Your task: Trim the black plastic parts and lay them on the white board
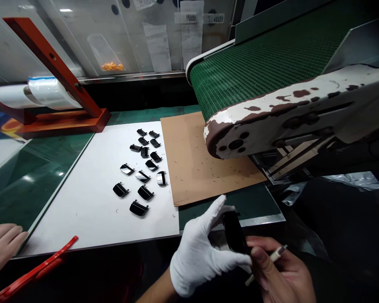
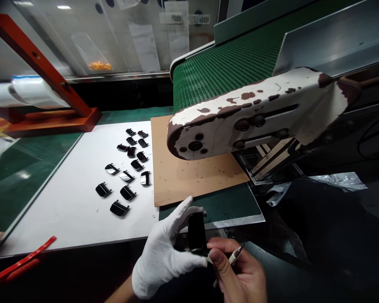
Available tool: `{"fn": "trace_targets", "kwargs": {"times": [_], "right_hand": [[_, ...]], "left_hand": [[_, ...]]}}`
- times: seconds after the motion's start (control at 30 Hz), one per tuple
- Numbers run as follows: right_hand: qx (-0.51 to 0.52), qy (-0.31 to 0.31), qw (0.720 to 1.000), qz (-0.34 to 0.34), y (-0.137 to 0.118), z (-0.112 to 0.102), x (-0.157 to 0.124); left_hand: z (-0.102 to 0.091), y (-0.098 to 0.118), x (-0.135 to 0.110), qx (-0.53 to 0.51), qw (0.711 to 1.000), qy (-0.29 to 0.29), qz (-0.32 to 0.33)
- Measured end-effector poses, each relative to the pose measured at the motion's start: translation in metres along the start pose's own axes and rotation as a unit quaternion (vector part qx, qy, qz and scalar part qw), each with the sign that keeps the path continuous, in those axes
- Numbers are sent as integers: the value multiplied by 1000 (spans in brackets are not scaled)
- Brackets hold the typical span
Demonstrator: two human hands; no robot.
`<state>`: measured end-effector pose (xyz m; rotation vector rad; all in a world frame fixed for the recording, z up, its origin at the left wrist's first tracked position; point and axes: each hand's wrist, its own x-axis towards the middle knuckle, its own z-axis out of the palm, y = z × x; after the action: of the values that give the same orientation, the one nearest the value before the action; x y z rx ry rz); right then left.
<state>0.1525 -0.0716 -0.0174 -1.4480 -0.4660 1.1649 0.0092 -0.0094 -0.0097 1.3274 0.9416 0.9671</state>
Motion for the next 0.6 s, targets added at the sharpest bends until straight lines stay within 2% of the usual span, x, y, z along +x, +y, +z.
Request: {"fn": "trace_targets", "kwargs": {"times": [0.2, 0.3, 0.43, 0.53, 0.6], "right_hand": [[-102, -27, 987, -122, 1, -9, 4], [-145, -4, 968, -204, 0, -6, 3], [-205, 21, 928, -310, -8, 0, 0], [-270, -20, 883, -383, -14, -1, -2], [-302, -26, 862, -407, -15, -3, -3]], "left_hand": [[-7, 1, 0, 87, 992, -14, 91], [-10, 2, 2, 129, 981, -29, 141], [-13, 6, 7, 189, 960, -54, 198], [-16, 8, 11, 242, 937, -71, 239], [-18, 7, 13, 276, 920, -84, 264]]}}
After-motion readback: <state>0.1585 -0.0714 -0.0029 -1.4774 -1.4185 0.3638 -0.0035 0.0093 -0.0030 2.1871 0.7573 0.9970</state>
